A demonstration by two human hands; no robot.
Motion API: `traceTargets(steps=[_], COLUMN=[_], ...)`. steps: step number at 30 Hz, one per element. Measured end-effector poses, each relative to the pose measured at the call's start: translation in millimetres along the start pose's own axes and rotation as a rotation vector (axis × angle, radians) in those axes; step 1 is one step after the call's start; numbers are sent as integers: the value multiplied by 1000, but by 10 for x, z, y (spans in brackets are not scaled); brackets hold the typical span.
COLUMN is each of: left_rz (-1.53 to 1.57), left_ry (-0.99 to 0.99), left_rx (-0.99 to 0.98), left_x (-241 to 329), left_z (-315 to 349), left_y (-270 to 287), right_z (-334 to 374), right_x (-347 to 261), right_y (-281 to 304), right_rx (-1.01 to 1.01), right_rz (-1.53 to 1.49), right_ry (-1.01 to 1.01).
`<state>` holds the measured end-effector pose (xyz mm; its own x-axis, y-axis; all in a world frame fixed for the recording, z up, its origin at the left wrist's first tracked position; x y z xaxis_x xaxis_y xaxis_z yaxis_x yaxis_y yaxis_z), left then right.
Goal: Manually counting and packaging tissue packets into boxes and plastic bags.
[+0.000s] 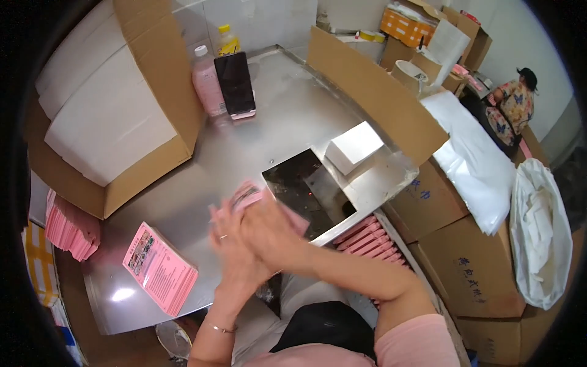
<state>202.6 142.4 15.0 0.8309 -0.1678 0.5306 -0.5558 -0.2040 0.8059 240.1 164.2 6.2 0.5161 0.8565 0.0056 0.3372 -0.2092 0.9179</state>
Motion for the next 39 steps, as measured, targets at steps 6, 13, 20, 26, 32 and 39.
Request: traceTargets(steps=[6, 13, 20, 26, 32, 39], left_rz=[-311, -248, -170, -13, 61, 55], left_ry=[33, -35, -111, 41, -154, -87], left_rx=[85, 177, -58, -175, -92, -41], left_x=[-131, -48, 83, -157, 176, -192], left_z=[97, 66, 134, 74, 154, 388], left_y=[222, 241, 120, 130, 158, 608], right_z=[691, 1227, 1363, 563, 280, 876], right_x=[754, 1700, 1607, -123, 257, 1251], right_y=[900, 1069, 1159, 549, -43, -40], right_rx=[212, 286, 458, 74, -86, -108], right_rz=[262, 422, 354, -303, -147, -191], right_ry=[-333, -545, -506, -19, -62, -618])
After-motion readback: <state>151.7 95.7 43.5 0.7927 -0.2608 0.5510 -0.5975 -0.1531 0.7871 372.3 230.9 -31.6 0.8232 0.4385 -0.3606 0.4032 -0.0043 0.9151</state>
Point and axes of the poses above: each hand's wrist, its own z-axis away from the middle knuckle, its own y-axis out of the back of the hand, x = y × z, the point moved 10 cm from there along -z, towards the middle knuckle, and after that the axes turned 13 degrees about y, right-handed, at the moved point
